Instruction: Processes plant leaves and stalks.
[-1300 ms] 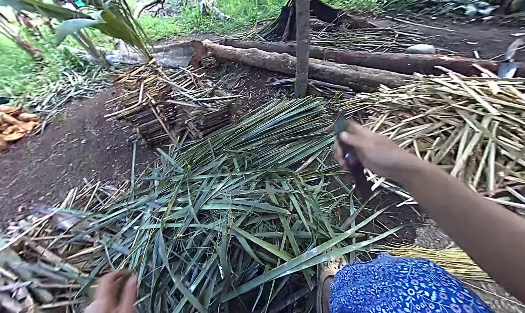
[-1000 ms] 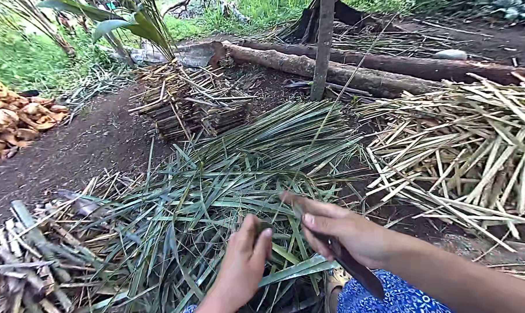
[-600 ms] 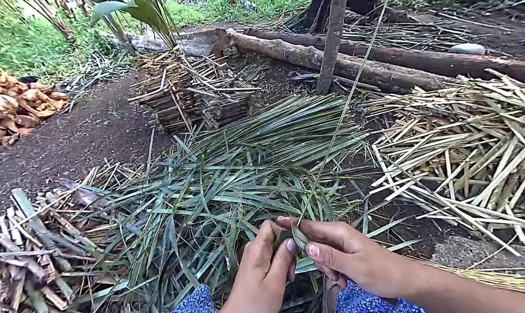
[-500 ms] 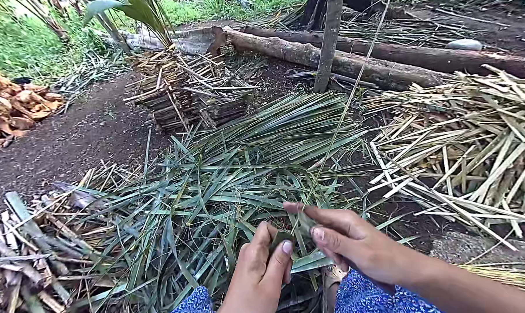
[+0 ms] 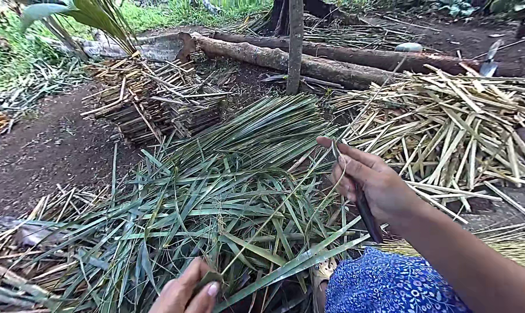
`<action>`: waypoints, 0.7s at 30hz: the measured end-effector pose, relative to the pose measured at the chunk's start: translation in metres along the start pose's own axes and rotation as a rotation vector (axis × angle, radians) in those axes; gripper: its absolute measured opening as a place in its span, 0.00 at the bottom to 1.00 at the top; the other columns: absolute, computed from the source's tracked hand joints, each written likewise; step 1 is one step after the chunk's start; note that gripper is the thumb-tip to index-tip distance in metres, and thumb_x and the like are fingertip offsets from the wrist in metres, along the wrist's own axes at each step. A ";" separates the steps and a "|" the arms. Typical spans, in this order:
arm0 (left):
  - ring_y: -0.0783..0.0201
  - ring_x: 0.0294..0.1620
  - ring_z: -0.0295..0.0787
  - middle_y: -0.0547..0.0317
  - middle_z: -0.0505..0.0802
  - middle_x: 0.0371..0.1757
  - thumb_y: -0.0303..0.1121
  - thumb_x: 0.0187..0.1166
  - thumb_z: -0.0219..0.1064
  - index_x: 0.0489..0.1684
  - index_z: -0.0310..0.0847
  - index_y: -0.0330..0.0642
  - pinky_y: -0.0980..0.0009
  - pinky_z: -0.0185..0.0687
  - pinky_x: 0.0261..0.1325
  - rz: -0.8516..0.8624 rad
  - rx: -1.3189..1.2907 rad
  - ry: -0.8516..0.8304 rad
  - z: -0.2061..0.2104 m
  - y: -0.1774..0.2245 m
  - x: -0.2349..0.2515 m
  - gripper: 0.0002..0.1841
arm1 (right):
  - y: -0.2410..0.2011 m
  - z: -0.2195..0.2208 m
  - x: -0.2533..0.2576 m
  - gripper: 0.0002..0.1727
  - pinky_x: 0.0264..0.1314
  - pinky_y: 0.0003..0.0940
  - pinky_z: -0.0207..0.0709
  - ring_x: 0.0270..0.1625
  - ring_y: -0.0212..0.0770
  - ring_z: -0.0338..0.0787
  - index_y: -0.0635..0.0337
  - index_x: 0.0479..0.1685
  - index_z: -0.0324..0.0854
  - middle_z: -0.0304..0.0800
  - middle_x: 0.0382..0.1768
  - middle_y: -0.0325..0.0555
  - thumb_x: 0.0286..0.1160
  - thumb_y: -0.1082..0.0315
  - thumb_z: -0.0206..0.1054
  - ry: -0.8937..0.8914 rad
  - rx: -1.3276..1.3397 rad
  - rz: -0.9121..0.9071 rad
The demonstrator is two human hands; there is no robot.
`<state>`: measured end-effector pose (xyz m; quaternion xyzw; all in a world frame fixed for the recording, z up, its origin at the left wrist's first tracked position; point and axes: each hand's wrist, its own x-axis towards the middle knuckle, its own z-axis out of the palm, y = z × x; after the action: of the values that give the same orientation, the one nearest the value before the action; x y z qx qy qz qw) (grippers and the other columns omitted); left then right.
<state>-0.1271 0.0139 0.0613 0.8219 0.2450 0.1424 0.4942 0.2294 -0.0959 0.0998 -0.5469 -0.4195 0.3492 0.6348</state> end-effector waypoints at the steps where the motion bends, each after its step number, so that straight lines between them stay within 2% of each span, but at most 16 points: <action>1: 0.82 0.23 0.77 0.70 0.84 0.26 0.32 0.89 0.56 0.49 0.74 0.37 0.80 0.75 0.29 -0.008 0.054 -0.019 -0.007 -0.003 -0.001 0.07 | -0.001 -0.002 0.000 0.26 0.20 0.14 0.71 0.15 0.23 0.72 0.49 0.84 0.70 0.70 0.15 0.29 0.91 0.65 0.41 0.020 0.007 0.003; 4: 0.69 0.32 0.88 0.57 0.92 0.37 0.33 0.85 0.62 0.63 0.77 0.34 0.66 0.85 0.38 0.002 0.219 -0.029 -0.014 -0.001 0.005 0.15 | 0.000 0.006 -0.003 0.26 0.20 0.14 0.72 0.16 0.23 0.73 0.48 0.85 0.69 0.71 0.16 0.30 0.89 0.65 0.43 0.000 -0.003 -0.018; 6: 0.70 0.34 0.90 0.60 0.94 0.40 0.37 0.84 0.63 0.68 0.79 0.38 0.67 0.87 0.40 0.064 0.266 0.042 -0.003 0.010 0.019 0.19 | 0.003 0.020 -0.010 0.27 0.21 0.14 0.73 0.17 0.21 0.74 0.48 0.84 0.69 0.74 0.18 0.27 0.87 0.65 0.49 -0.096 -0.034 -0.030; 8: 0.78 0.28 0.85 0.67 0.92 0.33 0.44 0.88 0.59 0.62 0.85 0.44 0.77 0.83 0.33 0.174 0.271 0.176 0.015 0.019 0.035 0.17 | 0.007 0.036 -0.019 0.26 0.23 0.11 0.73 0.20 0.17 0.75 0.49 0.84 0.68 0.75 0.21 0.21 0.87 0.61 0.52 -0.239 -0.074 -0.048; 9: 0.80 0.25 0.83 0.69 0.90 0.29 0.44 0.89 0.57 0.55 0.89 0.45 0.81 0.81 0.30 0.231 0.271 0.243 0.023 0.022 0.042 0.17 | 0.009 0.043 -0.022 0.26 0.24 0.11 0.72 0.21 0.15 0.74 0.50 0.84 0.69 0.74 0.22 0.20 0.88 0.59 0.53 -0.299 -0.083 -0.060; 10: 0.82 0.24 0.82 0.69 0.90 0.27 0.43 0.89 0.57 0.46 0.90 0.45 0.84 0.78 0.29 0.278 0.278 0.296 0.028 0.024 0.047 0.16 | 0.009 0.047 -0.024 0.26 0.24 0.10 0.72 0.22 0.15 0.74 0.51 0.84 0.69 0.74 0.23 0.19 0.89 0.58 0.53 -0.337 -0.081 -0.071; 12: 0.83 0.23 0.79 0.70 0.87 0.24 0.42 0.89 0.57 0.38 0.90 0.46 0.86 0.75 0.28 0.331 0.294 0.337 0.029 0.024 0.049 0.17 | 0.007 0.048 -0.024 0.26 0.24 0.10 0.72 0.22 0.15 0.75 0.49 0.84 0.69 0.74 0.23 0.19 0.89 0.57 0.53 -0.332 -0.066 -0.079; 15: 0.85 0.23 0.77 0.69 0.87 0.23 0.42 0.89 0.57 0.36 0.89 0.44 0.88 0.73 0.28 0.333 0.290 0.329 0.023 0.022 0.040 0.18 | 0.004 0.037 -0.019 0.25 0.23 0.11 0.73 0.19 0.18 0.76 0.46 0.83 0.71 0.75 0.20 0.22 0.88 0.61 0.52 -0.211 -0.038 -0.061; 18: 0.85 0.24 0.77 0.66 0.87 0.24 0.38 0.89 0.57 0.36 0.90 0.38 0.89 0.74 0.32 0.292 0.277 0.268 0.013 0.015 0.027 0.17 | 0.001 0.025 -0.014 0.27 0.22 0.12 0.74 0.17 0.21 0.76 0.50 0.84 0.70 0.74 0.17 0.27 0.86 0.66 0.50 -0.115 0.005 -0.076; 21: 0.80 0.27 0.81 0.58 0.90 0.26 0.33 0.88 0.57 0.38 0.90 0.31 0.82 0.78 0.37 0.202 0.319 0.196 -0.002 0.008 0.009 0.17 | -0.004 0.013 -0.008 0.27 0.22 0.14 0.73 0.17 0.22 0.75 0.52 0.85 0.69 0.72 0.16 0.29 0.87 0.67 0.47 -0.045 -0.003 -0.116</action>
<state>-0.1182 0.0173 0.0689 0.8922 0.2278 0.2298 0.3150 0.2144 -0.0983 0.1027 -0.5149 -0.4649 0.3234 0.6436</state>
